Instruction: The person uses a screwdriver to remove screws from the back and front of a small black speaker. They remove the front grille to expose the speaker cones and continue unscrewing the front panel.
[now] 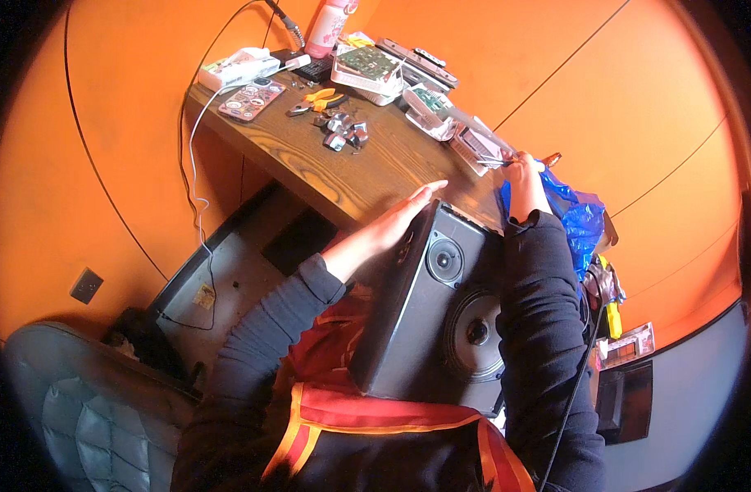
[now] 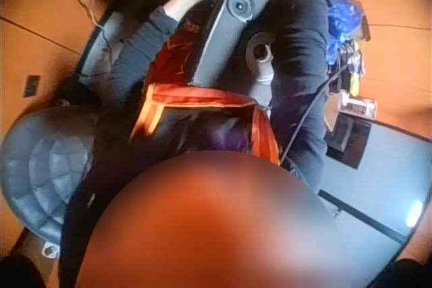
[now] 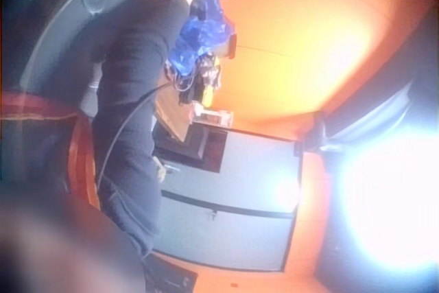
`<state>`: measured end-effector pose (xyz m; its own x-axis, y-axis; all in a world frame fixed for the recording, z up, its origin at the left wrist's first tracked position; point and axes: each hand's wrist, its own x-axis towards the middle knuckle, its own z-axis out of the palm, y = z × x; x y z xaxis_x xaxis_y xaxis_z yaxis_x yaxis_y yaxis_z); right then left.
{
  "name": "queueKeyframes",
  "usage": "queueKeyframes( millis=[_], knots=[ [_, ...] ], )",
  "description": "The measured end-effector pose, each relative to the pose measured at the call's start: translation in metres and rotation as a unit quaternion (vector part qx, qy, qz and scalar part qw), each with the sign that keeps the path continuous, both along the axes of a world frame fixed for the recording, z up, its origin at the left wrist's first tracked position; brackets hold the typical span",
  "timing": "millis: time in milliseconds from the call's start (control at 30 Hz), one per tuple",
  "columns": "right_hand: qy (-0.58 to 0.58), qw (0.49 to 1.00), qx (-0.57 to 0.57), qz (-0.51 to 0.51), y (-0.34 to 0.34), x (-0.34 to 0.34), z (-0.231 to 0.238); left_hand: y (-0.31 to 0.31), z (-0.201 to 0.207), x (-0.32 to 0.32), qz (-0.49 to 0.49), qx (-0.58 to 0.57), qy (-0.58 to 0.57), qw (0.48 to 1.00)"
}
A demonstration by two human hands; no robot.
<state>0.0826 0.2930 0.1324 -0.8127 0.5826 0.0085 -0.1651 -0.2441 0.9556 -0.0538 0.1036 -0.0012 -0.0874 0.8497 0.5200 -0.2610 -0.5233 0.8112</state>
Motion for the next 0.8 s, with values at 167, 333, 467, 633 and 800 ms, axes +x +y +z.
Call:
queueKeyframes(
  millis=[167,333,467,633,800],
  knots=[
    [0.283,0.888,-0.289,0.217,0.043,0.024,-0.017,-0.001,0.001,0.002,0.050,0.007,0.057,0.997],
    [0.521,0.669,-0.467,0.251,0.088,0.041,-0.035,-0.002,0.003,0.002,0.034,0.006,0.048,0.998],
    [0.484,0.695,-0.462,0.264,0.111,0.051,-0.045,-0.002,0.003,0.004,0.021,-0.001,0.036,0.999],
    [0.507,0.659,-0.476,0.285,0.116,0.053,-0.049,0.000,0.001,0.004,0.021,-0.008,0.025,0.999],
    [0.475,0.646,-0.514,0.306,0.093,0.053,-0.038,0.004,-0.001,0.003,0.038,-0.004,0.035,0.999]
  ],
)
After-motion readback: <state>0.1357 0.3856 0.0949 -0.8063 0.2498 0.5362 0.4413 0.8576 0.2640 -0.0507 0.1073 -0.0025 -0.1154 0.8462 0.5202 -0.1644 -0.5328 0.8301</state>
